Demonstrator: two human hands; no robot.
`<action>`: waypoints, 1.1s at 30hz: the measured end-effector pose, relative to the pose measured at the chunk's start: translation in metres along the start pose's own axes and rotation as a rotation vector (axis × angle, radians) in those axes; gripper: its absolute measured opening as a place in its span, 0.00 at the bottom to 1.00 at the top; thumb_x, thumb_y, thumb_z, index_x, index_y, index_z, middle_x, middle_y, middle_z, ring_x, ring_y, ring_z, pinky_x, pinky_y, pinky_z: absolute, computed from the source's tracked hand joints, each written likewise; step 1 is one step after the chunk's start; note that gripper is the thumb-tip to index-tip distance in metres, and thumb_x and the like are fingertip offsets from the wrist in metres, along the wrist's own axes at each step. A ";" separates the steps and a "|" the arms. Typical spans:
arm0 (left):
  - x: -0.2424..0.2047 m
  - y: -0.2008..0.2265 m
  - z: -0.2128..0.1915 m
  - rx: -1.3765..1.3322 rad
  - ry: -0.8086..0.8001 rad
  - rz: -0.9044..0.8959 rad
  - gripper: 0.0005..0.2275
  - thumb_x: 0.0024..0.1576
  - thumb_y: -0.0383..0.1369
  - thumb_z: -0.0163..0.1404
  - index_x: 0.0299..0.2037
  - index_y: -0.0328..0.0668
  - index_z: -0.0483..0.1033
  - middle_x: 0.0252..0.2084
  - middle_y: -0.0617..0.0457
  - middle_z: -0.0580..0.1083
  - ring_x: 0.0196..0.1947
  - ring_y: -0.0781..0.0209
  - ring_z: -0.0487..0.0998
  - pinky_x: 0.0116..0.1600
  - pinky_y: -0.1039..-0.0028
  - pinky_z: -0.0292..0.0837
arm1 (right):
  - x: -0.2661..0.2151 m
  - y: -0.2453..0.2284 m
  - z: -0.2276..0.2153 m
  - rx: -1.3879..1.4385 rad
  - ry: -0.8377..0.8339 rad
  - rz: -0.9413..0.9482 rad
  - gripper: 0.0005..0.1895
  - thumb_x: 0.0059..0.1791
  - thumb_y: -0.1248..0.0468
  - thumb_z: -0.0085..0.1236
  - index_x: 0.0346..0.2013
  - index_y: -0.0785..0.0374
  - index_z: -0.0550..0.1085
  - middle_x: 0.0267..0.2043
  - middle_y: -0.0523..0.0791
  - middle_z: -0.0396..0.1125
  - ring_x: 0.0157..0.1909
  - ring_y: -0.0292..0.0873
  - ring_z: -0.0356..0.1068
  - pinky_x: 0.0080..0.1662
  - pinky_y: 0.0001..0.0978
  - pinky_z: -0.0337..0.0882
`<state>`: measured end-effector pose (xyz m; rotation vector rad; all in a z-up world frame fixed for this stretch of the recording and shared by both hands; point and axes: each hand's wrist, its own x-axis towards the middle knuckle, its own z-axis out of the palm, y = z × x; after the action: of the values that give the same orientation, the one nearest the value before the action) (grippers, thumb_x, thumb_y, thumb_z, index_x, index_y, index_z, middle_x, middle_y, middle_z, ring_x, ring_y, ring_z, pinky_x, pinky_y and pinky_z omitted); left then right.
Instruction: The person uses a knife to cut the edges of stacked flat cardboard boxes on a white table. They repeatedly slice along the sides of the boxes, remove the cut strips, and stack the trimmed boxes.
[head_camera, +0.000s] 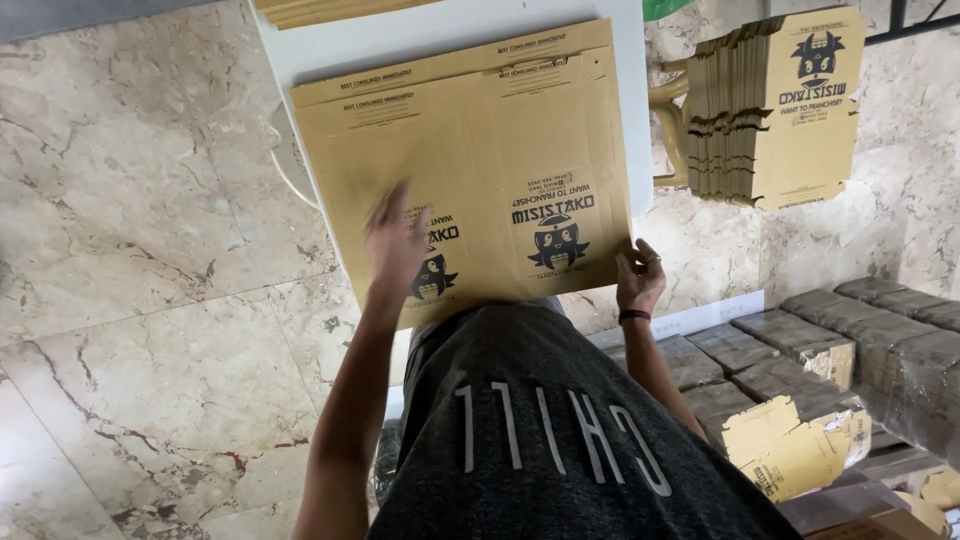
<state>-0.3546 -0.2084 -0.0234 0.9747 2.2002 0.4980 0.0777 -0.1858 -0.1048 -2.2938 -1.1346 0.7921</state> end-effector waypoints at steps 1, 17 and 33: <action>0.032 0.018 0.026 0.041 0.133 0.323 0.23 0.62 0.35 0.53 0.68 0.47 0.67 0.65 0.47 0.70 0.64 0.42 0.70 0.67 0.42 0.59 | 0.003 0.004 -0.003 0.118 -0.148 0.010 0.29 0.44 0.65 0.70 0.60 0.54 0.74 0.48 0.47 0.74 0.44 0.43 0.76 0.46 0.30 0.78; 0.183 0.222 0.002 0.149 -0.796 0.347 0.18 0.54 0.36 0.61 0.55 0.46 0.76 0.62 0.50 0.73 0.61 0.55 0.73 0.67 0.59 0.65 | -0.018 0.000 -0.036 0.363 -0.352 0.005 0.12 0.46 0.73 0.66 0.43 0.60 0.81 0.45 0.47 0.78 0.50 0.42 0.77 0.56 0.37 0.80; 0.196 0.198 0.012 -0.169 -0.628 0.516 0.03 0.55 0.33 0.64 0.36 0.51 0.83 0.39 0.50 0.82 0.42 0.64 0.84 0.46 0.72 0.78 | 0.011 0.018 -0.012 0.409 -0.387 -0.003 0.12 0.46 0.75 0.64 0.42 0.59 0.81 0.44 0.46 0.78 0.46 0.40 0.78 0.54 0.33 0.78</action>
<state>-0.3436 0.0698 -0.0017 1.3838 1.3276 0.5077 0.1017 -0.1885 -0.1106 -1.8454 -1.0119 1.3694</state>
